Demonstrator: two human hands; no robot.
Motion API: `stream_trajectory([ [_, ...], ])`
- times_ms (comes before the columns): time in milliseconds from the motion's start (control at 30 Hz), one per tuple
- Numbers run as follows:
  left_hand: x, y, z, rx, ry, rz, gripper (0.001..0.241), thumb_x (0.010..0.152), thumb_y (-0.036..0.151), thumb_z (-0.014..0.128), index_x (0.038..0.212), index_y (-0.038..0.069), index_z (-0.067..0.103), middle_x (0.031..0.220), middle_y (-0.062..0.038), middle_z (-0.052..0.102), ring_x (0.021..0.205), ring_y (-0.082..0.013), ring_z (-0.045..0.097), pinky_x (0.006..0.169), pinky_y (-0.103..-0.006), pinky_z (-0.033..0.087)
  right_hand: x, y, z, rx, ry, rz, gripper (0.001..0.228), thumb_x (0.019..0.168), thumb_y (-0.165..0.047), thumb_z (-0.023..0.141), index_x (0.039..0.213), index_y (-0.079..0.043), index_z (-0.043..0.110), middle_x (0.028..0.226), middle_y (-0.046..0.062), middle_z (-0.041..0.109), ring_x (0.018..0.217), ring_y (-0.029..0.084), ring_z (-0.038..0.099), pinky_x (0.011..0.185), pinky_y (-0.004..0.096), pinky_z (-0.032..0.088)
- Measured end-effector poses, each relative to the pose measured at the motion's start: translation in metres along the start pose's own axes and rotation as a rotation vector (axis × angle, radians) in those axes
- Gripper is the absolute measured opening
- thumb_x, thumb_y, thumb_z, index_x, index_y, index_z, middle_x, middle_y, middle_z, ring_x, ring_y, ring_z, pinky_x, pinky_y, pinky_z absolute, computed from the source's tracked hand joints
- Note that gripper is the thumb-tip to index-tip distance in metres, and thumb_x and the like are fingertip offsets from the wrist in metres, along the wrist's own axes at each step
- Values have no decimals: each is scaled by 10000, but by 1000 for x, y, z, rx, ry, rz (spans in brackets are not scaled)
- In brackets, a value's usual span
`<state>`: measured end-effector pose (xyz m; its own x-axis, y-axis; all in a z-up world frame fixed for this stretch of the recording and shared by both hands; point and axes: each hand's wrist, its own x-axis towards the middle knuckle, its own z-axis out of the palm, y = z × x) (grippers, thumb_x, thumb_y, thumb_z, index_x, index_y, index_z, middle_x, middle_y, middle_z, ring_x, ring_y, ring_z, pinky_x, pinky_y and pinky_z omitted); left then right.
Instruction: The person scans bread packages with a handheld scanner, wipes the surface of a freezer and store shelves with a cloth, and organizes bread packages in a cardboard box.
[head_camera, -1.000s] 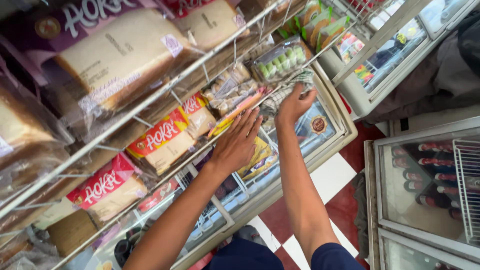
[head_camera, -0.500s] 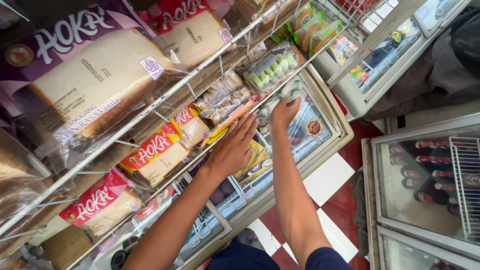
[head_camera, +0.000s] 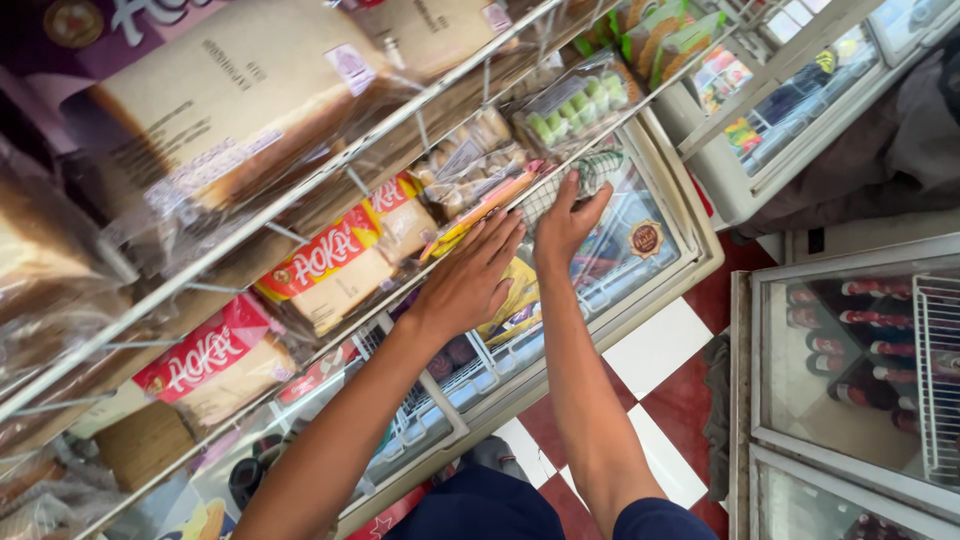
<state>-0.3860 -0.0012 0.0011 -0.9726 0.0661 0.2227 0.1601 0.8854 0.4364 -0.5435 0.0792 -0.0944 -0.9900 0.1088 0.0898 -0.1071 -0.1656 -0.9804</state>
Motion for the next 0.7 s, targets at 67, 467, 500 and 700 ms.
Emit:
stream_trajectory([
  [67, -10, 0, -4, 11, -16, -32, 709, 865, 166, 685, 1472, -84, 418, 1608, -215, 358, 1513, -357, 306, 1240, -464, 244, -17, 12, 4, -82, -32, -149, 381, 1094, -205, 597, 1329, 43, 428, 1128, 107, 567, 1009, 162, 512, 886, 319, 441],
  [467, -83, 4, -34, 1, 7, -123, 665, 905, 185, 681, 1466, -84, 445, 1610, -207, 379, 1510, -340, 330, 1249, -467, 247, -38, 58, -24, 88, -11, 26, 622, 1098, -289, 639, 1487, 42, 284, 1451, 91, 436, 1335, 165, 442, 1129, 313, 350],
  [500, -88, 6, -36, 1, 9, -131, 665, 905, 185, 681, 1466, -84, 445, 1610, -207, 379, 1510, -340, 330, 1249, -467, 247, -34, 57, -25, 87, -18, 30, 622, 1098, -289, 639, 1487, 42, 284, 1451, 91, 436, 1335, 165, 442, 1129, 313, 350],
  [700, -111, 14, -37, -7, 37, -176, 671, 915, 199, 684, 1469, -94, 443, 1598, -222, 369, 1503, -343, 330, 1238, -441, 267, -100, 32, -10, 89, -36, 26, 556, 1057, -335, 601, 1390, 84, 452, 1308, 192, 602, 1148, 239, 575, 1033, 365, 462],
])
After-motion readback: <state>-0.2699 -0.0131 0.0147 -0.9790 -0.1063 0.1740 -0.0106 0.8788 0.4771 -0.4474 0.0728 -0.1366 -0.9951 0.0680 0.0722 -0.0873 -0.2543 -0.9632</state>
